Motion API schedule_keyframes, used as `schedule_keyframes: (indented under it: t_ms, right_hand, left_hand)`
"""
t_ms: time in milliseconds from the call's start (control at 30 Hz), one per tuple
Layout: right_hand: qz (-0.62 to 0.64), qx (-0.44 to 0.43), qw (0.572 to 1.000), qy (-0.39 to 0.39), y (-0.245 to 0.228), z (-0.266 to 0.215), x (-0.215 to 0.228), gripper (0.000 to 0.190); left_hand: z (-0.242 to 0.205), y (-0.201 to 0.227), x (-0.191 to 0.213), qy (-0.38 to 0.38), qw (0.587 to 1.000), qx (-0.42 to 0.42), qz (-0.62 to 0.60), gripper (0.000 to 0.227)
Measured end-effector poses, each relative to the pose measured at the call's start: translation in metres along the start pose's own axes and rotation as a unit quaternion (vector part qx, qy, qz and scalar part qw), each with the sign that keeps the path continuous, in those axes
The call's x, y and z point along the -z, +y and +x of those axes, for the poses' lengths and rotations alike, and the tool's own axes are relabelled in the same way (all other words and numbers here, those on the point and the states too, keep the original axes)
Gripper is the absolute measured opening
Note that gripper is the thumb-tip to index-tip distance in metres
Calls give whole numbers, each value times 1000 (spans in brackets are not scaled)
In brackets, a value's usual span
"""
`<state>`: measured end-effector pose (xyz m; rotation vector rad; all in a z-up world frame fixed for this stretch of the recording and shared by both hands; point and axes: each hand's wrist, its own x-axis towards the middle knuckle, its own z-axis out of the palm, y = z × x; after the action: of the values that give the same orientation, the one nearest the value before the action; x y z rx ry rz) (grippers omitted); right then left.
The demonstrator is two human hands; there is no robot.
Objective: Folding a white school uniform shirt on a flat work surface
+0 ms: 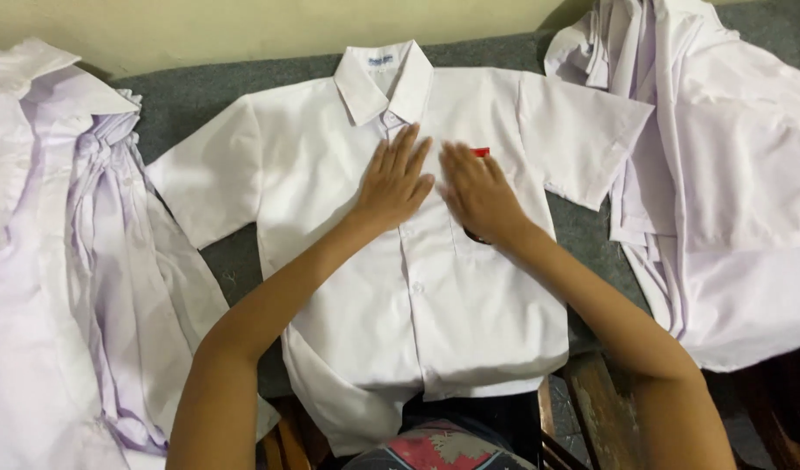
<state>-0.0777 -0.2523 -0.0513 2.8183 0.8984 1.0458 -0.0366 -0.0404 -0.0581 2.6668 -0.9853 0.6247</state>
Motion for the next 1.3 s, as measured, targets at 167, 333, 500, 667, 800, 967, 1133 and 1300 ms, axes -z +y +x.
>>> schedule_keyframes:
  t_ms: [167,333,500,667,800,967,1133,1300]
  right_hand:
    - [37,-47,988,-139,5,-33,41,57]
    - [79,-109,971,-199,16,-59,69,59]
    - [89,-199,941,-260,10,-75,104,64]
    - [37,-201,949,-239,9,-87,119,57]
    - [-95,-141,973,-159,26,-91,102,36]
    - [-57,-160,977,-128,29,-59,90,43]
    - [95,-308,890,-321,64,-55,86,72]
    - [37,-295,893,-337,105,-81,92,67]
  left_hand:
    - [2,-1,9,-61,997,14,-41,60]
    - [-3,-4,2,-62,997,9,-35,60]
    - [-3,-2,2,-58,997,15,-47,59]
    - [-3,-1,7,-47,999,-5,-26,58]
    - [17,9,9,35,995,-87,37,47]
    - [58,65,-22,68,993,-84,-46,50]
    - [65,99,-9,-175,982,10,-74,68]
    - [55,90,3,-165,979,-9,-119,66]
